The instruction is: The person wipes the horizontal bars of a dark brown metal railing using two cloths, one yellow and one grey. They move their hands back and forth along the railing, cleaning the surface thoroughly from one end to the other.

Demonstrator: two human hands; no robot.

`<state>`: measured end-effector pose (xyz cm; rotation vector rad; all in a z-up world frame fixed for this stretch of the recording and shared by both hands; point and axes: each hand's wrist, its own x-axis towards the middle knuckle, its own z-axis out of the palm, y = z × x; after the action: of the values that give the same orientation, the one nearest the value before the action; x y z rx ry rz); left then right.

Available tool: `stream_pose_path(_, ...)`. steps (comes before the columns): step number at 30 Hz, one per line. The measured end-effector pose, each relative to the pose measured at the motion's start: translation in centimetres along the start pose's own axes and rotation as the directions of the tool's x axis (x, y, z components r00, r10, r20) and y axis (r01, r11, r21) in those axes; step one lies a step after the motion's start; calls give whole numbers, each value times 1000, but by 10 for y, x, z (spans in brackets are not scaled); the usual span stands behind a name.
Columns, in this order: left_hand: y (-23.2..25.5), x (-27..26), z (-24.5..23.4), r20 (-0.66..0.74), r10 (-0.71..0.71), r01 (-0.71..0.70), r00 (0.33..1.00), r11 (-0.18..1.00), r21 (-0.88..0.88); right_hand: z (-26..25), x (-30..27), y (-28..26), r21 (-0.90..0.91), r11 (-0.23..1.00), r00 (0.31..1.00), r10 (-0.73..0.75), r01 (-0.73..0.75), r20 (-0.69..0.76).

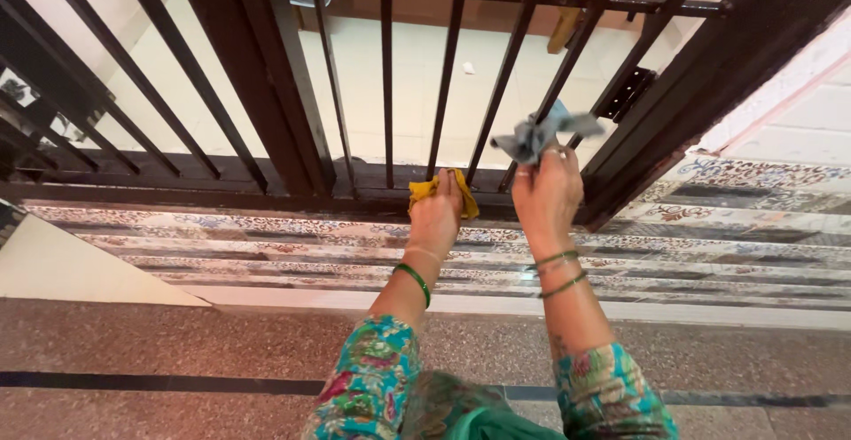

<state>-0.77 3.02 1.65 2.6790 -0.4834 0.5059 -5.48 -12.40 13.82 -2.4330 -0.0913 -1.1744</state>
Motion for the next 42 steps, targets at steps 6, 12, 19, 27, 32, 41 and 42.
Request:
stream_pose_path(6,0,-33,-37,-143,-222,140,965,890,-435,35,-13,9,-16,990,990,140,-140,6)
stream_pose_path(12,4,-34,-91,-621,-393,-73,679,805,-589,72,-49,39,-51,975,977,214,-214,2)
stream_pose_path(19,15,-4,-126,-555,-407,-45,725,777,-628,76,-95,44,73,934,932,340,-350,127)
stream_pose_path(27,18,4,-89,-406,-409,65,817,766,-640,31,-51,-23,254,966,995,-16,39,-94)
stream_pose_path(32,-9,1,-77,-390,-328,92,860,853,-513,43,-7,-48,233,972,999,-34,42,-35)
stream_pose_path(41,-27,-25,-64,-360,-338,167,870,887,-430,84,-46,-12,140,963,969,215,-232,123)
stream_pose_path(42,-27,-26,-67,-416,-351,155,839,887,-436,88,-51,-7,122,963,966,223,-239,132)
